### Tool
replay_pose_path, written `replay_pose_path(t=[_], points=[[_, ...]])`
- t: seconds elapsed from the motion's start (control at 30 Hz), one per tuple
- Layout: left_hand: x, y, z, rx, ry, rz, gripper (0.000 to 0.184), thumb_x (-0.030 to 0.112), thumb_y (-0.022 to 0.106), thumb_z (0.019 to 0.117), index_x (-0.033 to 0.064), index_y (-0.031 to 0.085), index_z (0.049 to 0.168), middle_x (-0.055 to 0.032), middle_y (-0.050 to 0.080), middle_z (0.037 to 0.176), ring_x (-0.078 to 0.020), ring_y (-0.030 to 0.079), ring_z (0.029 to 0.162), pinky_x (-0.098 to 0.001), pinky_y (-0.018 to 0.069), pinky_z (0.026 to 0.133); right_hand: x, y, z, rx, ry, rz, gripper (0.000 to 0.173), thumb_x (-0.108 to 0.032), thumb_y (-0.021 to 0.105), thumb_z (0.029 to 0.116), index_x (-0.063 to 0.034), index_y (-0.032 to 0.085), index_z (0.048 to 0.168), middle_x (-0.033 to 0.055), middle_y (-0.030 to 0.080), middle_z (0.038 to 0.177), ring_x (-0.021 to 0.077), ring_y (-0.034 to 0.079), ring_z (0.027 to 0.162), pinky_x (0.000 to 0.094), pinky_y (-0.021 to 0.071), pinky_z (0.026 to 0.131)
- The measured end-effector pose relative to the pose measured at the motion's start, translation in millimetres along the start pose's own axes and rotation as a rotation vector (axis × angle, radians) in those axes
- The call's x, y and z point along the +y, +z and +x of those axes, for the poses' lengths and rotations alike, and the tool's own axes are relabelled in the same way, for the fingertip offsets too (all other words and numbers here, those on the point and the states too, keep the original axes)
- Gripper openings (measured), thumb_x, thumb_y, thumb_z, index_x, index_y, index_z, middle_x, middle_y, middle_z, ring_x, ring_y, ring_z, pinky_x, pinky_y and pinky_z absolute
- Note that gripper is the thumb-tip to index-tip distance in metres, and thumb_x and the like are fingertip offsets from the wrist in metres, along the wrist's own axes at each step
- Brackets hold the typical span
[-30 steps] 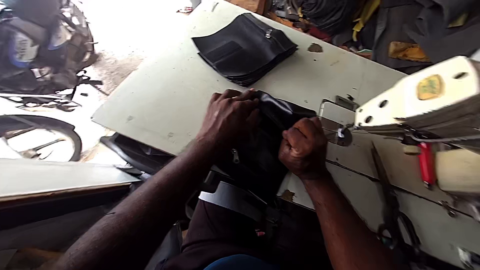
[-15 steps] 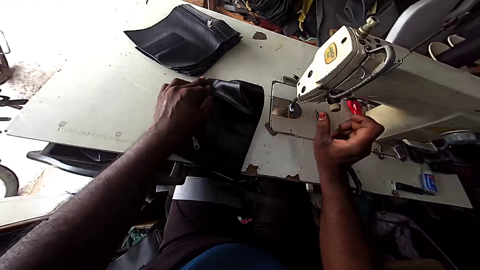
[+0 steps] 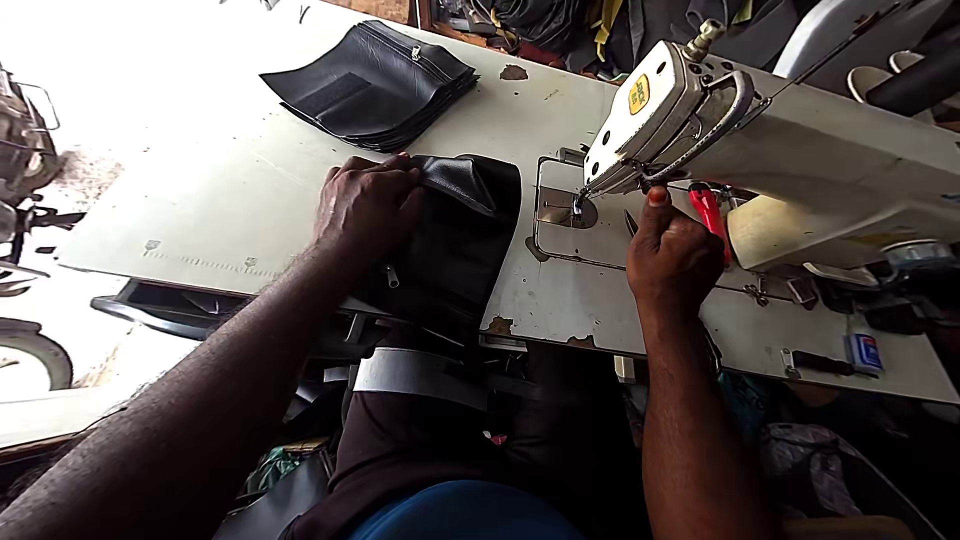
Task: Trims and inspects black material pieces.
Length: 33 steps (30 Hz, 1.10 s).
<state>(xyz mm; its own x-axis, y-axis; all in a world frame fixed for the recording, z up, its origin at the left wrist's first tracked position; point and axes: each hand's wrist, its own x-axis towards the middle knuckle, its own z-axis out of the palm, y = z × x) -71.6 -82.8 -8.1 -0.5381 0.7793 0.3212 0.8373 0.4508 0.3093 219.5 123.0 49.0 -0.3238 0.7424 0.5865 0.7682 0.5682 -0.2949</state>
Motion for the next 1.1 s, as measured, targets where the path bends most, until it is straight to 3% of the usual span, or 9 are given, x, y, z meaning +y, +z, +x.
replay_pose_path(t=[0.13,0.23,0.3,0.43,0.5,0.6,0.67,0.93,1.1], points=[[-1.9,1.6,-1.2,0.022,0.019,-0.014,0.046,0.045,0.044,0.1025,0.0212,0.073,0.128,0.0017,0.065,0.142,-0.0287,0.062,0.127,-0.0566,0.0463,0.103,13.7,-5.0,-5.6,0.124,-0.164,0.207,0.048,-0.05,0.073,0.0925,-0.0035,0.067,0.097,0.0086,0.061,0.079,0.018,0.058,0.065,0.0361,0.0487,0.059],[2.9,-3.0,1.4,-0.016,-0.001,0.001,0.057,0.043,0.046,0.1002,0.0227,0.048,0.154,-0.0096,0.066,0.138,-0.0388,0.06,0.126,-0.0624,0.0458,0.1,10.1,-0.5,-3.8,0.12,-0.206,0.152,0.032,-0.034,0.064,0.1014,-0.0044,0.063,0.089,0.0095,0.058,0.074,0.0212,0.057,0.061,0.0379,0.0457,0.054],[3.5,-4.5,5.7,-0.069,-0.015,0.011,0.062,0.044,0.044,0.1006,0.0291,0.037,0.16,-0.0153,0.06,0.14,-0.0434,0.054,0.129,-0.0657,0.0441,0.097,3.5,2.0,-9.6,0.051,-0.161,0.077,0.047,-0.037,0.047,0.109,-0.0066,0.055,0.075,0.0095,0.053,0.062,0.0261,0.055,0.055,0.045,0.0411,0.05],[4.3,-8.8,3.4,-0.118,-0.075,-0.08,0.052,0.044,0.054,0.0981,0.0262,0.05,0.146,-0.0165,0.058,0.137,-0.0441,0.054,0.126,-0.0672,0.0449,0.094,-12.2,-0.8,-48.3,-0.054,-0.093,0.3,0.054,-0.047,0.038,0.1103,-0.0077,0.062,0.081,0.0051,0.053,0.061,0.0192,0.053,0.052,0.0414,0.043,0.047],[13.6,-15.5,-16.1,-0.111,-0.048,-0.167,0.046,0.039,0.063,0.0965,0.0219,0.056,0.139,-0.015,0.061,0.13,-0.0425,0.056,0.121,-0.0676,0.0471,0.093,-22.2,-3.5,-70.5,-0.117,-0.119,0.487,0.041,-0.047,0.054,0.1051,-0.008,0.066,0.102,0.0011,0.058,0.073,0.0106,0.054,0.055,0.0294,0.046,0.047],[43.7,-21.0,-65.3,-0.08,0.011,-0.241,0.037,0.034,0.066,0.0961,0.0223,0.063,0.131,-0.0076,0.065,0.122,-0.0342,0.059,0.116,-0.0597,0.0506,0.093,-26.9,-1.0,-92.6,-0.251,-0.278,0.636,0.065,-0.048,0.078,0.0884,-0.0044,0.061,0.132,0.0089,0.062,0.112,0.0128,0.063,0.086,0.027,0.0567,0.066],[56.1,-20.8,-90.3,-0.08,0.045,-0.226,0.033,0.036,0.061,0.0992,0.0252,0.063,0.131,-0.0023,0.065,0.123,-0.0273,0.059,0.116,-0.0524,0.0498,0.096,-24.7,6.2,-103.2,-0.291,-0.396,0.645,0.059,-0.043,0.084,0.0826,-0.0089,0.068,0.128,0.01,0.06,0.117,0.0169,0.062,0.101,0.0318,0.0571,0.081],[59.0,-22.9,-102.6,0.015,0.283,-0.179,0.03,0.026,0.058,0.1037,0.0251,0.068,0.132,-0.0061,0.056,0.149,-0.031,0.054,0.133,-0.051,0.0495,0.102,-8.9,18.8,-128.7,-0.091,-0.751,0.576,0.023,-0.012,0.07,0.0935,-0.011,0.072,0.116,0.0126,0.057,0.102,0.0256,0.059,0.096,0.0377,0.0529,0.08],[45.3,-1.4,-101.5,0.161,0.317,-0.315,0.015,0.018,0.065,0.0982,0.0135,0.079,0.1,-0.007,0.071,0.118,-0.0237,0.064,0.11,-0.0375,0.0552,0.093,-6.9,20.6,-131.0,-0.074,-0.814,0.554,0.014,-0.013,0.069,0.0941,-0.0101,0.07,0.108,0.0104,0.055,0.103,0.0244,0.056,0.099,0.0374,0.0497,0.084]])
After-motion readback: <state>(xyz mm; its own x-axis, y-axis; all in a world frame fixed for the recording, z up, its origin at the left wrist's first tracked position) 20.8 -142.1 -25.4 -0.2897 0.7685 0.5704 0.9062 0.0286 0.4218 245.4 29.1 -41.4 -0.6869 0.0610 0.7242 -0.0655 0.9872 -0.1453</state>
